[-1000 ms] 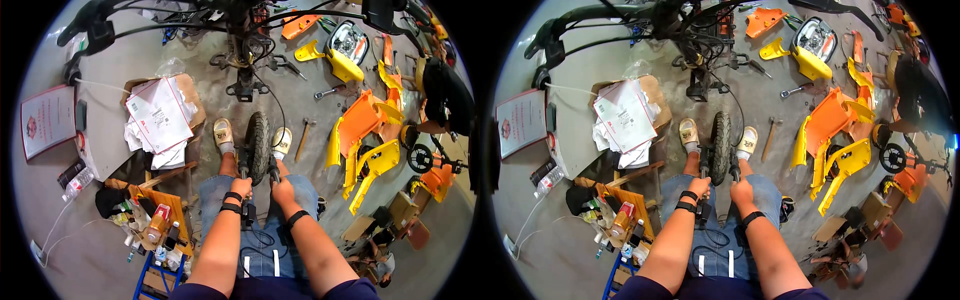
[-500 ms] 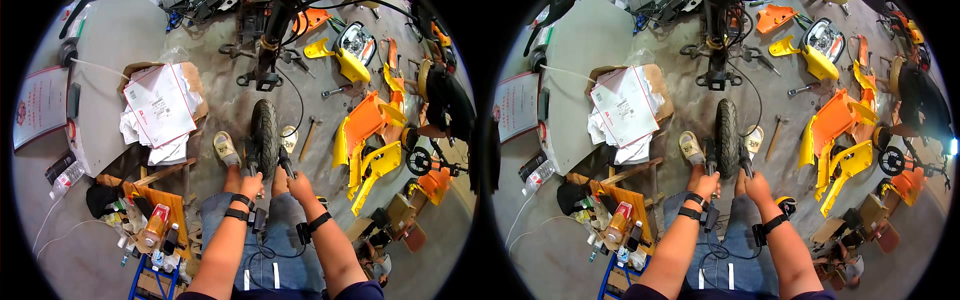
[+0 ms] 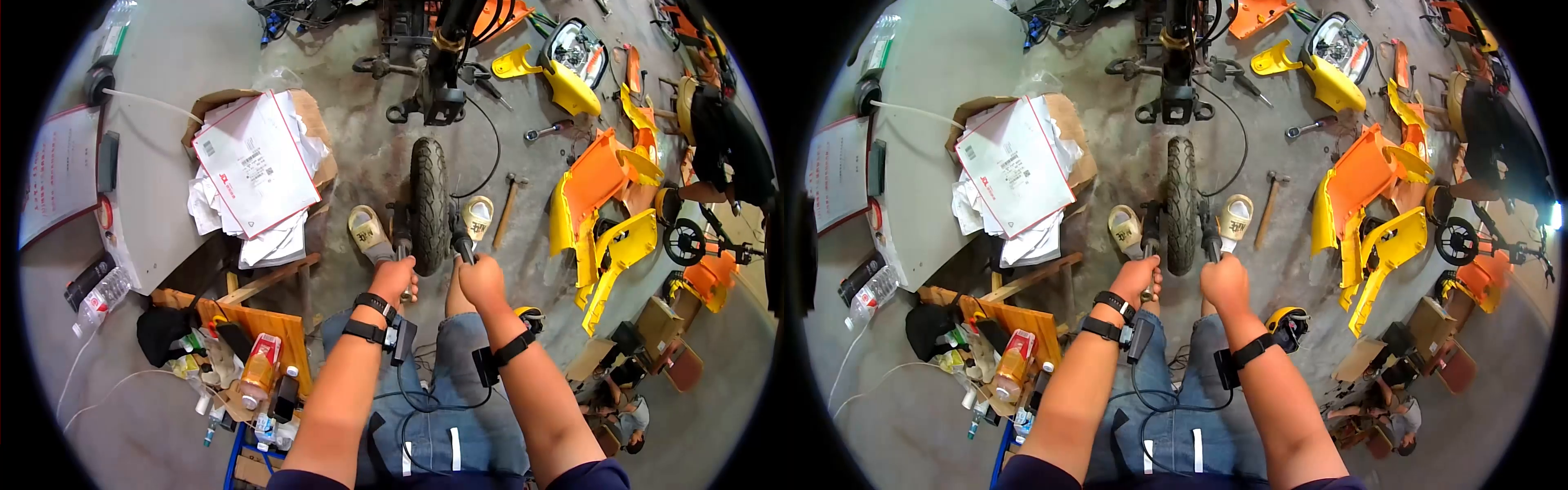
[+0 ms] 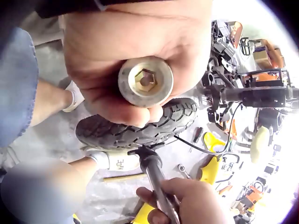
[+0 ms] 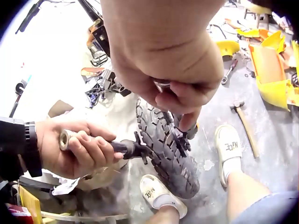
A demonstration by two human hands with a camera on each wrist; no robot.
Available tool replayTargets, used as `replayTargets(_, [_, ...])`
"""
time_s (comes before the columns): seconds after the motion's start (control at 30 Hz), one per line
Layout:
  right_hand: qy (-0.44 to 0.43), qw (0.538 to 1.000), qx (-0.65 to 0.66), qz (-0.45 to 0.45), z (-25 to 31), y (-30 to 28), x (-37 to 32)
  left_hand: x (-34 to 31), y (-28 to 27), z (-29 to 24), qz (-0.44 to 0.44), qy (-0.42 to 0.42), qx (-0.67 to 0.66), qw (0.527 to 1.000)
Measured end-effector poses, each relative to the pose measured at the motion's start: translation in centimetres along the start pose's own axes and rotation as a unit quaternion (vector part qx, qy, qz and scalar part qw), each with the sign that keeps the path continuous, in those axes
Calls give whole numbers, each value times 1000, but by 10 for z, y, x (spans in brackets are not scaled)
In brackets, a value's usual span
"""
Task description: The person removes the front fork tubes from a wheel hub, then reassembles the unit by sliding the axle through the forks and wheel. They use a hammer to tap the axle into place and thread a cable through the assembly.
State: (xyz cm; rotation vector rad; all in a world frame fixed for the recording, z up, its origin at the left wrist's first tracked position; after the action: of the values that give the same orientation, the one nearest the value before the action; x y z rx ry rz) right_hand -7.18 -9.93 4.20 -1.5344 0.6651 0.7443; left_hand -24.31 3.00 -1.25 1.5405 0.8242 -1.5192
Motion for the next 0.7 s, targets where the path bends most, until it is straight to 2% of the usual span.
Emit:
replayTargets(0.07, [1,1000,3,0,-1,-4,1,4,0,0,3,0,1,1000])
replayTargets(0.2, [-8,998,62,-27,2,-14,-2,-6,6,-19,-5,56,-38,998])
replayTargets(0.27, [-31,989,138,-44,6,-21,-6,-12,5,-27,-38,68,-29,997])
replayTargets(0.33, [-52,991,121,-36,11,-24,-7,-15,10,-39,-16,80,-7,997])
replayTargets(0.4, [-142,960,183,-156,20,-48,-17,-23,12,-50,-45,79,-21,996])
replayTargets(0.43, [-122,968,180,-125,18,-40,-11,-19,10,-54,-56,80,-9,995])
replayTargets(0.47, [-113,970,162,-141,18,-39,-12,-17,12,-55,-45,77,5,996])
replayTargets(0.7, [-152,965,173,-128,20,-6,-32,-25,-9,-50,-70,88,49,992])
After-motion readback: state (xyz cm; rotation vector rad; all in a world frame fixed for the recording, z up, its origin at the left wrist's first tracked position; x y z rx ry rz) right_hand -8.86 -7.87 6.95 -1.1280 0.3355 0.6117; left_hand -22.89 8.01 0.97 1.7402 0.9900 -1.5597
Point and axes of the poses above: each hand's wrist, its own x-axis towards the middle knuckle, its own y-axis out of the palm, z = x × y, the point moved 10 cm from there along x, towards the middle knuckle, and after that the axes turned 15 degrees about -x, right-handed, at the moved point
